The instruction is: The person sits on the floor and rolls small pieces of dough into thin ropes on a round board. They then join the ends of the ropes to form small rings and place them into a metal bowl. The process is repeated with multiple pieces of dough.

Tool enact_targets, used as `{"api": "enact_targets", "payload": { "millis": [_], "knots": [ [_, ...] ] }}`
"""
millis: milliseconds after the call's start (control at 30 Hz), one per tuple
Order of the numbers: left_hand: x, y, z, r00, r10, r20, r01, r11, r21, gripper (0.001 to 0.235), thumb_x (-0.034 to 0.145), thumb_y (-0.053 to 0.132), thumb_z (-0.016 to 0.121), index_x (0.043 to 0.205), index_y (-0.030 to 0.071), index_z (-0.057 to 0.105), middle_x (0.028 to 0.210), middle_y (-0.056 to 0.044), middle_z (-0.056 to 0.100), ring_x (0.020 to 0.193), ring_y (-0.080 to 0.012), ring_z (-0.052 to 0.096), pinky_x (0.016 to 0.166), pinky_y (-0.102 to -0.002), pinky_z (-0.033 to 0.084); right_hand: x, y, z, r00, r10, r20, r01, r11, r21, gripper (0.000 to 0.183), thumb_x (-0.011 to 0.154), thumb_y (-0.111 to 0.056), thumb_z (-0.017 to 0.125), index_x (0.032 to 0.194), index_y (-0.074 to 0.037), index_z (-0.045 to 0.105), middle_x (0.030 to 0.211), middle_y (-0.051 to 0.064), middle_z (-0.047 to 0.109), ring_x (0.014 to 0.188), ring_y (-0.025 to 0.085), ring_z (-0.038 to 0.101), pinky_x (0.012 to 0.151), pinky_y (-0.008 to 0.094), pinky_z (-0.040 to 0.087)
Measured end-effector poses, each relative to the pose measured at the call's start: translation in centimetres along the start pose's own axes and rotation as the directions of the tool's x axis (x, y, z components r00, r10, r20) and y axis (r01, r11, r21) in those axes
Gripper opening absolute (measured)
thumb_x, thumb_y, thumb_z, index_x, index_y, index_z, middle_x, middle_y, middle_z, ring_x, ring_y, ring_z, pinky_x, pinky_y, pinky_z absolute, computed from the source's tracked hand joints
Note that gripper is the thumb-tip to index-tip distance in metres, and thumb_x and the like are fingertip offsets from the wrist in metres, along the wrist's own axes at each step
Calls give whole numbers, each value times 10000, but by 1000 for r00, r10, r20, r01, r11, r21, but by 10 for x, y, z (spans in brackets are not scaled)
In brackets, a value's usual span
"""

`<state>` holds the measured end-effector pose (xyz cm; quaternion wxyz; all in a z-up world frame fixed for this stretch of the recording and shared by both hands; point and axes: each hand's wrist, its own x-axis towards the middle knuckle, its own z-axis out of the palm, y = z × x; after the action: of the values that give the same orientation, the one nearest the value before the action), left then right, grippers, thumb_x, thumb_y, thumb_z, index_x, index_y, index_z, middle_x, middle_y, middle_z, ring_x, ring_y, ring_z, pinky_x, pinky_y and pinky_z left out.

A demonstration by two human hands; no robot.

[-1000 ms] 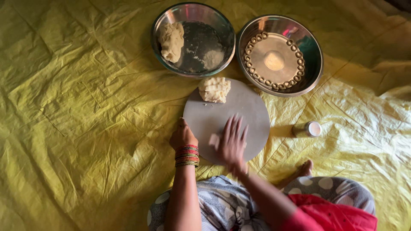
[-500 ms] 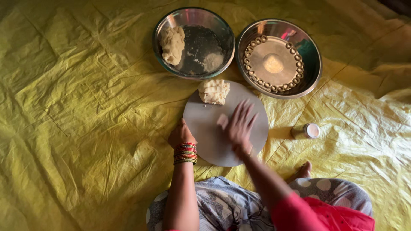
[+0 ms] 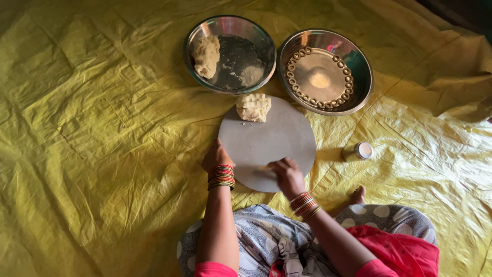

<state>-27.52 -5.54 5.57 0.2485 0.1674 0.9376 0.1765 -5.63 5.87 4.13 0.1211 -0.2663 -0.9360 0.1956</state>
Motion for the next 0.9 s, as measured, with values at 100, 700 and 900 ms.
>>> {"api": "enact_targets", "payload": {
  "millis": [100,700,900],
  "knots": [
    [-1,1,1,999,-28,42,27,999,23,796,717,150,908,1373,133,458,1375,-82,597,1159,-330,655,941,-469,557,7,17,-18,998,35,52,-31,997,-64,165,969,-198,669,1102,-179,765,1103,4,730,1036,186,654,942,335,542],
    [17,-7,31,976,49,-210,-51,999,-5,405,897,112,607,1291,126,515,1215,-121,679,985,-346,713,799,-499,583,125,7,30,974,203,-98,-225,909,-352,1004,974,-716,330,1635,-25,25,1714,200,-24,1578,386,-66,1223,634,-63],
    [21,-5,36,978,39,-206,-44,999,-18,295,973,126,560,1266,136,532,1202,-110,695,973,-345,721,781,-498,591,80,-5,44,989,123,-87,-146,921,-362,1011,972,-690,313,1623,22,9,1700,247,-36,1570,413,-62,1218,637,-65]
  ]
}}
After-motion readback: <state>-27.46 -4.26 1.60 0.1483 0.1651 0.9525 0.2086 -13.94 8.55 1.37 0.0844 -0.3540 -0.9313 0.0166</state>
